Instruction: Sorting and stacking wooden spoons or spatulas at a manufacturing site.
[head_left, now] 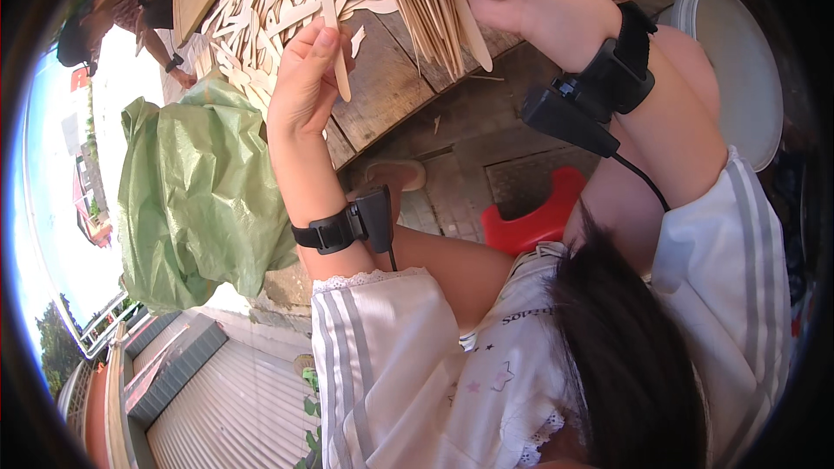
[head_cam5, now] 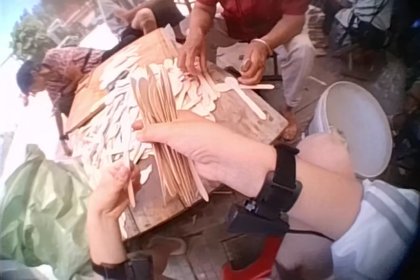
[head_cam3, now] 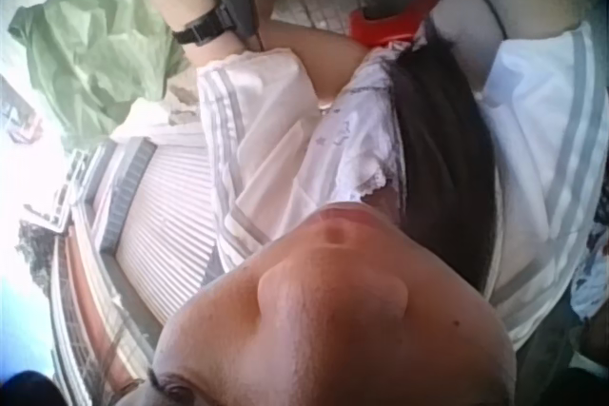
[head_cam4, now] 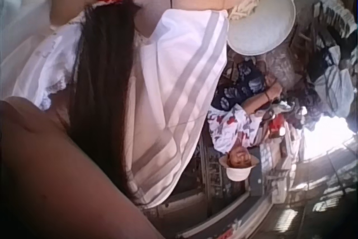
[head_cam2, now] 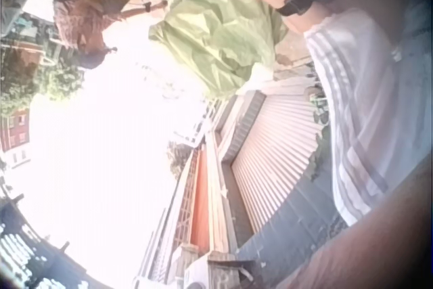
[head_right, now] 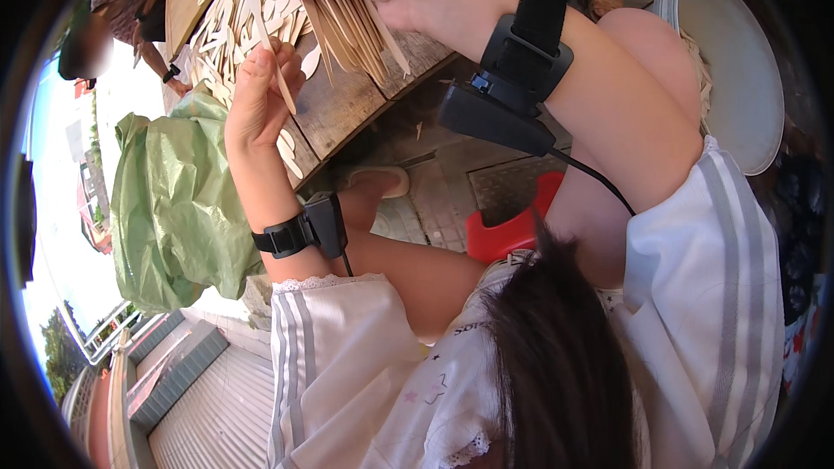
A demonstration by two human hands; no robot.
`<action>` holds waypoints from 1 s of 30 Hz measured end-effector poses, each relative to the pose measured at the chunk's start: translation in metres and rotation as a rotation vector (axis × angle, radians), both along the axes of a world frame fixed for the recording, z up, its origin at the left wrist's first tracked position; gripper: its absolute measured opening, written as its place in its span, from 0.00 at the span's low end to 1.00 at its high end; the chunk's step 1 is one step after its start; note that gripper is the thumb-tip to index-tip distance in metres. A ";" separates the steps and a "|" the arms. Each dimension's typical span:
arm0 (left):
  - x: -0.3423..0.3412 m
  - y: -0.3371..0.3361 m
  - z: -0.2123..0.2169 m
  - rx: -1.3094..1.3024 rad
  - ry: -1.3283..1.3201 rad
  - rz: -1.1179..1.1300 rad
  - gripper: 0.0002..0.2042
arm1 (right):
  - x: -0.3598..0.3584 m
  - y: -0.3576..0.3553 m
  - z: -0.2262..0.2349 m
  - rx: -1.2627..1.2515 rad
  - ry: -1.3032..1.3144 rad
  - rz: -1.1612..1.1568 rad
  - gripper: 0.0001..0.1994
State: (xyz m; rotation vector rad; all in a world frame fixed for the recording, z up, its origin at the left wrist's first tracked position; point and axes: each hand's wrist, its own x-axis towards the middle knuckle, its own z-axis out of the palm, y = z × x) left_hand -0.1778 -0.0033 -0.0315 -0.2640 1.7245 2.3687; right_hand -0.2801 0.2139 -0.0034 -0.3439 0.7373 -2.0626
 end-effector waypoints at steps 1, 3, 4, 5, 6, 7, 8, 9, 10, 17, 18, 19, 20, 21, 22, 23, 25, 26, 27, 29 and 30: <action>0.000 0.003 0.004 -0.011 0.014 -0.048 0.16 | 0.006 -0.005 -0.004 -0.071 -0.041 0.143 0.09; -0.001 0.028 0.014 -0.052 -0.020 0.048 0.16 | 0.017 -0.022 -0.011 0.036 0.040 0.088 0.11; -0.001 0.036 0.017 -0.085 -0.049 0.139 0.17 | 0.020 -0.028 -0.012 0.150 0.126 0.027 0.14; -0.002 0.034 0.017 -0.094 -0.100 0.123 0.15 | 0.021 -0.031 -0.012 0.109 0.103 0.014 0.13; -0.006 0.028 0.012 -0.092 -0.096 0.123 0.15 | 0.020 -0.031 -0.014 0.111 0.106 0.013 0.13; -0.009 0.024 0.012 -0.173 -0.062 0.040 0.15 | 0.020 -0.033 -0.015 0.139 0.162 -0.029 0.12; -0.010 0.020 0.011 -0.253 -0.028 -0.044 0.15 | 0.021 -0.033 -0.016 0.168 0.217 -0.072 0.11; -0.008 0.016 0.011 -0.283 -0.053 -0.092 0.16 | 0.020 -0.029 -0.017 0.165 0.216 -0.067 0.11; -0.005 0.017 0.010 -0.285 -0.056 -0.082 0.16 | 0.019 -0.023 -0.009 0.167 0.189 -0.052 0.10; 0.008 0.007 -0.028 -1.981 0.052 0.301 0.15 | 0.007 -0.013 -0.004 0.137 -0.168 -0.081 0.11; 0.011 0.001 -0.031 -1.986 0.045 0.303 0.15 | 0.007 -0.015 -0.003 0.139 -0.228 -0.048 0.10; 0.010 0.001 -0.032 -2.027 0.014 0.256 0.14 | 0.006 -0.014 -0.006 0.142 -0.228 -0.050 0.10; 0.009 0.001 -0.033 -2.066 -0.017 0.210 0.12 | 0.006 -0.015 -0.009 0.174 -0.207 -0.033 0.09; 0.006 0.000 -0.034 -2.070 -0.005 0.210 0.12 | 0.005 -0.015 -0.013 0.206 -0.185 -0.016 0.08; 0.004 0.001 -0.034 -2.068 0.000 0.209 0.12 | 0.004 -0.015 -0.017 0.208 -0.184 -0.020 0.08; 0.001 0.002 -0.033 -2.023 -0.015 0.205 0.12 | 0.004 -0.016 -0.020 0.181 -0.176 -0.032 0.08; -0.005 0.005 -0.030 -1.969 -0.019 0.194 0.12 | -0.001 -0.014 -0.026 0.161 -0.166 -0.054 0.08; -0.003 0.006 -0.021 -1.927 -0.083 0.194 0.12 | -0.001 -0.015 -0.029 0.159 -0.171 -0.029 0.07; -0.002 0.007 -0.012 -1.884 -0.147 0.193 0.12 | -0.001 -0.016 -0.031 0.156 -0.176 -0.004 0.07; -0.001 0.007 0.005 -1.585 -0.219 0.233 0.12 | -0.002 -0.015 -0.029 0.157 -0.138 -0.033 0.07; 0.000 0.004 0.010 -1.282 -0.284 0.267 0.12 | -0.003 -0.014 -0.028 0.158 -0.101 -0.061 0.07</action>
